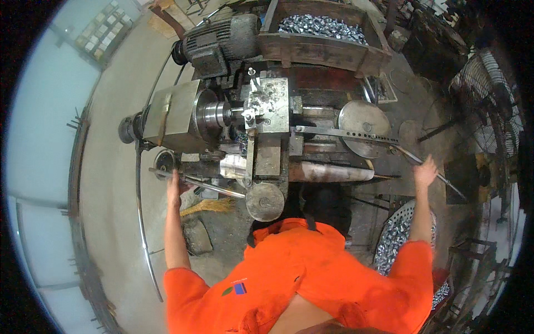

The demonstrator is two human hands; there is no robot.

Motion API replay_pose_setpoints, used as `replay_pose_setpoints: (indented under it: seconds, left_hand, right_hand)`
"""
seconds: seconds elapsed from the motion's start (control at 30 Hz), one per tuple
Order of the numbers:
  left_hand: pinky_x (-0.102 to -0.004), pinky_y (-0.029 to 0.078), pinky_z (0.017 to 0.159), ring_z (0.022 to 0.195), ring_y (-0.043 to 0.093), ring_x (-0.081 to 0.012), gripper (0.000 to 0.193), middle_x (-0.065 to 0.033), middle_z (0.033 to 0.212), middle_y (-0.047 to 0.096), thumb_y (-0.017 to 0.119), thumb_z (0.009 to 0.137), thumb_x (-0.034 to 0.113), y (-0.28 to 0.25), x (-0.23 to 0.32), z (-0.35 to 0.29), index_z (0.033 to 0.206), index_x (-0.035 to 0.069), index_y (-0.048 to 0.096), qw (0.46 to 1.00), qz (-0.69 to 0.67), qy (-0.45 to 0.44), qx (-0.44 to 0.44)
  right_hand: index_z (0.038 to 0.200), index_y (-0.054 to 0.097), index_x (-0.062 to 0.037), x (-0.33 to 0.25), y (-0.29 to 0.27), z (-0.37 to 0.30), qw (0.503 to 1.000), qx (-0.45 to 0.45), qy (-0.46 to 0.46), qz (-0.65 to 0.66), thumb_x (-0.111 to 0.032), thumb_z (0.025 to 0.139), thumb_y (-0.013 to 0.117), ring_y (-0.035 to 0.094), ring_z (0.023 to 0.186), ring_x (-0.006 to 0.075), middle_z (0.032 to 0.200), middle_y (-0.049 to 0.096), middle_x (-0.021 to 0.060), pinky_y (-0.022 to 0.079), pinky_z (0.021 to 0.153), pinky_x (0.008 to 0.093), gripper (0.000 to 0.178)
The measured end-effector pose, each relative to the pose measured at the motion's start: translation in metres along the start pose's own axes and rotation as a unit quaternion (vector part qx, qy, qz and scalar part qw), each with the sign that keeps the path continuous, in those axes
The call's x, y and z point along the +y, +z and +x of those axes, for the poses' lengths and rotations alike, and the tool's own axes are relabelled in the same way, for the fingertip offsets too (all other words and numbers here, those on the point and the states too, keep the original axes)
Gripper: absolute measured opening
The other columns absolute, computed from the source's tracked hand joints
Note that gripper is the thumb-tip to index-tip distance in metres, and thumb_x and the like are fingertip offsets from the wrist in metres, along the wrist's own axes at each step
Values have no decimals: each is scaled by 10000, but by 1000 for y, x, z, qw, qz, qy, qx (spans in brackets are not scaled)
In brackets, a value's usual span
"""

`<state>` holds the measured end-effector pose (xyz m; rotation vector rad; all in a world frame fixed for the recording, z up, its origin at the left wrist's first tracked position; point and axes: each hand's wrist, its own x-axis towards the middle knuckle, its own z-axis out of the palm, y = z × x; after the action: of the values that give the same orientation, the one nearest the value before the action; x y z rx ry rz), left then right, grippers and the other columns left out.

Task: The person repeatedly feeds metal rods into a turning machine, operates the controls, and collects the finished metal parts into a perforated tray. The cycle of loading, machining, and collecting is repeated throughout the clip.

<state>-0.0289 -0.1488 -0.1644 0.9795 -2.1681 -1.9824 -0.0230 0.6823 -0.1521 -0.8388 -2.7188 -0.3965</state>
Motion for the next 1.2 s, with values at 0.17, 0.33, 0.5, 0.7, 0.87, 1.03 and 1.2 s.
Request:
replay_pose_setpoints:
  seconds: [0.17, 0.33, 0.5, 0.7, 0.87, 1.03, 1.2]
  left_hand:
    - [-404, 479, 699, 804, 635, -279, 494, -145, 902, 650, 501, 856, 468, -43, -85, 26, 1099, 38, 531, 986, 162, -9, 45]
    - [-441, 482, 630, 747, 609, -351, 471, -196, 805, 633, 575, 789, 495, 1, -118, 32, 884, 33, 578, 716, 673, 172, -61]
    - [-429, 494, 563, 614, 600, -350, 410, -150, 686, 604, 634, 716, 479, 60, -199, 25, 760, 81, 546, 759, 562, 140, 298]
    - [-458, 492, 678, 825, 617, -361, 406, -190, 919, 631, 517, 823, 443, 25, -158, 28, 975, 70, 569, 762, 634, 125, -51]
    - [-456, 485, 734, 870, 598, -378, 489, -207, 946, 618, 523, 809, 477, 5, -151, 31, 1027, 40, 539, 796, 589, 134, -46]
    - [-391, 484, 707, 802, 614, -318, 439, -210, 888, 622, 592, 798, 358, -17, -120, 12, 1081, 26, 542, 893, 426, -2, -146]
    - [-302, 473, 601, 646, 604, -172, 306, -120, 738, 618, 558, 848, 170, -91, 0, -33, 1112, 16, 567, 923, 340, 178, 7]
  right_hand:
    - [1290, 394, -17, -63, -12, -82, 945, 118, -114, 282, -164, 573, 619, 389, 1202, 363, 1305, 419, 209, 270, 1031, 458, 766]
    - [1120, 545, 2, -70, -9, -152, 929, -103, -98, 341, -147, 581, 607, 492, 1077, 382, 1183, 511, 225, 401, 920, 395, 563]
    - [924, 649, -2, -81, -31, -165, 909, -178, -97, 364, -142, 584, 592, 597, 881, 354, 943, 628, 192, 472, 801, 368, 372]
    - [909, 653, -4, -98, -62, -129, 902, -176, -122, 375, -133, 590, 587, 607, 860, 354, 900, 635, 199, 478, 778, 375, 350]
    - [887, 649, -25, -150, -128, -62, 872, -77, -200, 440, -89, 592, 607, 616, 825, 324, 882, 639, 167, 482, 728, 364, 304]
    - [898, 642, -39, -271, -220, -31, 742, -44, -383, 548, -125, 568, 631, 591, 830, 341, 882, 614, 166, 477, 746, 371, 342]
    - [853, 656, -45, -412, -252, -46, 659, -12, -533, 531, -209, 559, 604, 563, 802, 352, 818, 602, 147, 467, 733, 412, 340]
